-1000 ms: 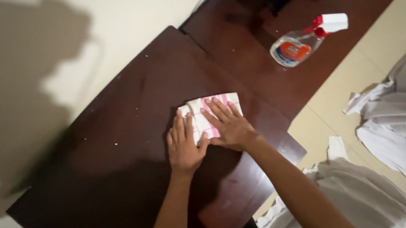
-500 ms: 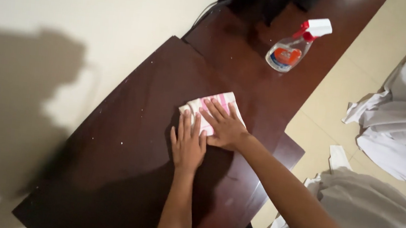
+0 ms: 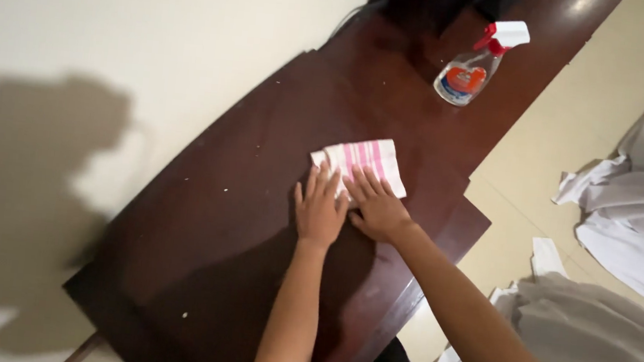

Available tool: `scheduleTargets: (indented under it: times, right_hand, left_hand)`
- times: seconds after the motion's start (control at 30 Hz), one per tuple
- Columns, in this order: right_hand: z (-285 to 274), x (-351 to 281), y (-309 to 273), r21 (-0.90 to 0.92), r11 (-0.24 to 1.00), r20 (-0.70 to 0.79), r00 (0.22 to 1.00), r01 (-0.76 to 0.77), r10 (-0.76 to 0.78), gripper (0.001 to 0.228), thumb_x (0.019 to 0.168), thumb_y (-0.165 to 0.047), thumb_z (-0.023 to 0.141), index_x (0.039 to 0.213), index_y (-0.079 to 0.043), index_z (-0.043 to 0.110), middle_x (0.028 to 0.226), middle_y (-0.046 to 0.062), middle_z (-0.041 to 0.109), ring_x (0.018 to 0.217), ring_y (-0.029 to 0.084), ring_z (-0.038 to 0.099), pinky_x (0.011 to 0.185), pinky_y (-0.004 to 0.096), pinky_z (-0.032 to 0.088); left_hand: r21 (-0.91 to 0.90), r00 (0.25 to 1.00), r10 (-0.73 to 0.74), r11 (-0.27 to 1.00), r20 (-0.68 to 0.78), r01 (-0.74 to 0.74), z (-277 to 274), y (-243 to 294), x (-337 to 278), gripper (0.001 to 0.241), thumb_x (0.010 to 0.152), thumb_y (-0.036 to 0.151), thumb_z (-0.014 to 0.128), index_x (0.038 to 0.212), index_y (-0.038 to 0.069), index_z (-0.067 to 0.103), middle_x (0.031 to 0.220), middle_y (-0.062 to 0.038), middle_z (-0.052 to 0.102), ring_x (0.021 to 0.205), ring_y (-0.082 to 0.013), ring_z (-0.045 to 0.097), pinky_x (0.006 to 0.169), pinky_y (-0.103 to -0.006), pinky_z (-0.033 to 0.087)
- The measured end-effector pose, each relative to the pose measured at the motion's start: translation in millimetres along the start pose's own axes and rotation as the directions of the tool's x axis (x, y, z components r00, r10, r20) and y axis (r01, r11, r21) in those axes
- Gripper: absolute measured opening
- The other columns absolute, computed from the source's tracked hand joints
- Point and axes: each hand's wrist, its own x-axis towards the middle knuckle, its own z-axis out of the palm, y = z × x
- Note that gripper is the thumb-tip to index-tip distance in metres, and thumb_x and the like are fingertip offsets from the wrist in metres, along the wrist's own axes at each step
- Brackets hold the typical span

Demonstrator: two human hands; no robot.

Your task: The person cleans a dark wooden TV stand using a spray bottle and a striped cloth. They wipe the surface thoroughly, moving the spray bottle aside to reach different areas. Later, they pick up a wooden tray and a tissue box from a nearby bed and place them on the cleaned stand.

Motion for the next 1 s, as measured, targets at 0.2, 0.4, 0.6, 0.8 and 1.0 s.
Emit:
scheduleTargets:
  times: [0.2,0.4,0.6,0.8,1.0]
  right_hand:
    - [25,-40,-11,0.052,0.998,0.010,0.999,0.039,-0.040,0.086,0.096,-0.038,0.059,0.165,-0.020,0.011,0.173,0.012,0.003,0.159,0.031,0.002,0.127,0.049,0.012]
    - [34,-58,-16,0.005,0.997,0.047,0.996,0.078,-0.078,0.079,0.098,-0.031,0.054,0.164,-0.020,0.013,0.172,0.012,0.007,0.159,0.031,0.004,0.127,0.048,0.014]
    - [54,-84,-20,0.001,0.988,0.028,0.988,0.152,-0.152,0.076,0.097,-0.018,0.051,0.165,-0.017,0.015,0.172,0.015,0.007,0.159,0.033,0.004,0.126,0.050,0.012]
    - [83,-114,-8,0.076,0.958,-0.058,0.960,0.278,-0.274,0.074,0.094,-0.017,0.057,0.162,-0.018,0.025,0.171,0.015,0.015,0.158,0.035,0.012,0.125,0.053,0.018]
    - [72,-136,8,0.159,0.891,-0.188,0.899,0.426,-0.396,0.071,0.091,-0.017,0.065,0.156,-0.019,0.037,0.167,0.015,0.026,0.155,0.037,0.021,0.121,0.057,0.025]
  left_hand:
    - [-0.012,0.996,0.027,1.000,0.080,-0.026,3,2,-47,0.056,0.104,0.043,0.046,0.153,0.017,0.046,0.166,-0.011,0.031,0.154,-0.0298,0.024,0.120,-0.0607,0.020]
    - [-0.018,0.998,-0.004,1.000,0.065,0.005,4,8,-76,0.055,0.103,0.042,0.046,0.153,0.019,0.047,0.167,-0.009,0.030,0.154,-0.0278,0.024,0.121,-0.0597,0.020]
    - [-0.014,0.999,-0.050,0.999,0.007,0.050,9,19,-116,0.055,0.100,0.039,0.052,0.152,0.019,0.048,0.166,-0.009,0.033,0.154,-0.0274,0.027,0.121,-0.0590,0.022]
    - [-0.045,0.985,-0.172,0.984,0.028,0.174,9,38,-150,0.053,0.098,0.037,0.056,0.149,0.022,0.050,0.166,-0.007,0.035,0.155,-0.0274,0.027,0.121,-0.0592,0.020]
    - [-0.046,0.964,-0.258,0.966,-0.062,0.255,22,74,-175,0.055,0.099,0.036,0.056,0.151,0.018,0.051,0.165,-0.012,0.034,0.152,-0.0339,0.030,0.118,-0.0626,0.023]
